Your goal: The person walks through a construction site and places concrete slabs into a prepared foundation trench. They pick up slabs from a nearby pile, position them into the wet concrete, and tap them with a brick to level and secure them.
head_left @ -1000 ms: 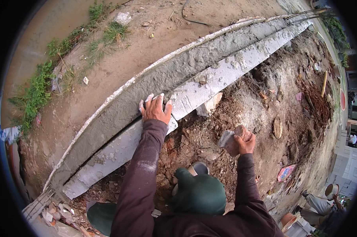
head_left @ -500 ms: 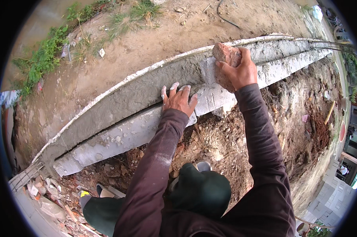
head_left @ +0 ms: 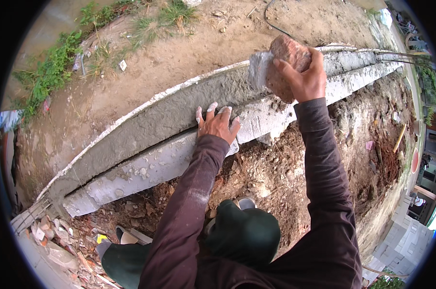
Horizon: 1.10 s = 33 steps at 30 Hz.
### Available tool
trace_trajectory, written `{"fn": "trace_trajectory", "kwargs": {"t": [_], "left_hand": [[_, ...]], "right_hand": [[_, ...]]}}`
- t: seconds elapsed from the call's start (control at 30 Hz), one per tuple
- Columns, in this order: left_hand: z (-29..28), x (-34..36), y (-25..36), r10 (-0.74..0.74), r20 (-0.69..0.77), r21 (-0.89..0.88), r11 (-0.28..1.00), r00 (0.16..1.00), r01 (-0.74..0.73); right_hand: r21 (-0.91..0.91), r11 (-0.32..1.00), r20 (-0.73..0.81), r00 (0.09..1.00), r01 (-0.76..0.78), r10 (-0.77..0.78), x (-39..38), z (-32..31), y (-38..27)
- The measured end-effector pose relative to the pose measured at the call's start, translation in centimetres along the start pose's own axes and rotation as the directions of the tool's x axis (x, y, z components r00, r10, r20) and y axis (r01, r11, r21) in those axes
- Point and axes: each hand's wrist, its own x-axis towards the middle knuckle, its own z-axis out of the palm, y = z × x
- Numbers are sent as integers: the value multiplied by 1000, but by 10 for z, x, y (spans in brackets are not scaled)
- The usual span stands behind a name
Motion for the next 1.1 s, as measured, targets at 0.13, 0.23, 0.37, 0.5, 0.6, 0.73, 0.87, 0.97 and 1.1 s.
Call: {"fn": "trace_trajectory", "kwargs": {"t": [0.13, 0.23, 0.37, 0.5, 0.6, 0.73, 0.87, 0.97, 1.1], "left_hand": [[3, -5, -1, 9, -4, 3, 1000, 1000, -9], [2, 4, 5, 22, 10, 6, 1000, 1000, -22], [-2, 4, -2, 6, 7, 2, 1000, 1000, -6], [0, 4, -2, 20, 1, 6, 1000, 1000, -20], [-2, 4, 3, 6, 71, 14, 1000, 997, -7], [-3, 6, 0, -3, 68, -6, 1000, 998, 4], [2, 0, -3, -2, 33, -13, 1000, 999, 2], [3, 4, -2, -11, 70, -18, 1000, 997, 12], [4, -1, -5, 16, 15, -22, 1000, 1000, -16]], "right_hand": [[38, 994, 47, 994, -99, 98, 3, 2, -11], [-250, 968, 248, 965, -18, 82, -24, 13, 13], [-68, 998, 36, 999, 9, -7, -7, 2, 6], [73, 996, -19, 998, -58, 59, 3, -3, -15], [-278, 955, 287, 940, -101, 183, -17, 15, 3], [-175, 984, 101, 994, -21, 40, -4, 9, 4], [46, 995, 47, 995, -89, 87, 2, 5, -14], [-309, 950, 281, 951, -37, 128, -18, 17, 1], [-160, 987, 112, 992, -34, 52, -6, 7, -4]]}}
